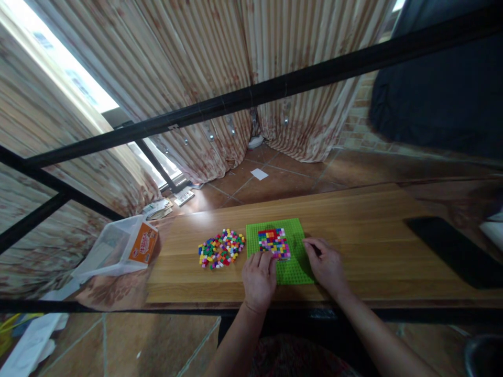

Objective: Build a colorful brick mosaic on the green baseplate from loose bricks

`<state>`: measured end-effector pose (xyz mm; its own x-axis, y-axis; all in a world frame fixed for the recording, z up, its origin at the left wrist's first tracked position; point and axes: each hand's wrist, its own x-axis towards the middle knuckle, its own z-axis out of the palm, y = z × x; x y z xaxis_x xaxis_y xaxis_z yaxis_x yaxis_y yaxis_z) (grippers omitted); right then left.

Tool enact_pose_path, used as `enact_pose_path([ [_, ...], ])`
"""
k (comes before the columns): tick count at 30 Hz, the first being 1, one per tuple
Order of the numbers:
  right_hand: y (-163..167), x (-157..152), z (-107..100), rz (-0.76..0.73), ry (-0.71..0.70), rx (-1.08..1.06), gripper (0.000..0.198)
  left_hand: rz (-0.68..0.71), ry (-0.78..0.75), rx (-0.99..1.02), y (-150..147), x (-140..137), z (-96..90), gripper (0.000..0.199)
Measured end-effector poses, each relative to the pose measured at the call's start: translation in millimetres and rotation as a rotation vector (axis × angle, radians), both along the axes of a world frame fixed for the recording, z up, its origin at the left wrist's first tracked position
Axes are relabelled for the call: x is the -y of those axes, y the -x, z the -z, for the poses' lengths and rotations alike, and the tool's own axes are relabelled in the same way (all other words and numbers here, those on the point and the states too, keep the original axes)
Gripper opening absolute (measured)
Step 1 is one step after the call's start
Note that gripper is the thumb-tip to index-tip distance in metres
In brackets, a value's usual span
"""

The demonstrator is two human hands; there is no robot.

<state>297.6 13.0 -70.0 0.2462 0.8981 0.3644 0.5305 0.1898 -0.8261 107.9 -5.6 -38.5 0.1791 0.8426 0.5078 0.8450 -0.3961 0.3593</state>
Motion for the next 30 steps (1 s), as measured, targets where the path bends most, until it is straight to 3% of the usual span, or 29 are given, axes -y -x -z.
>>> enact_pose_path([
  [16,-0.7,-0.5,4.4,-0.025,0.008,0.019,0.027,0.092,-0.06,-0.048,4.5,-2.7,2.9,0.018],
  [30,-2.5,-0.4,9.4,-0.04,-0.038,0.107,0.025,0.143,-0.104,-0.076,4.9,-4.4,1.3,0.016],
])
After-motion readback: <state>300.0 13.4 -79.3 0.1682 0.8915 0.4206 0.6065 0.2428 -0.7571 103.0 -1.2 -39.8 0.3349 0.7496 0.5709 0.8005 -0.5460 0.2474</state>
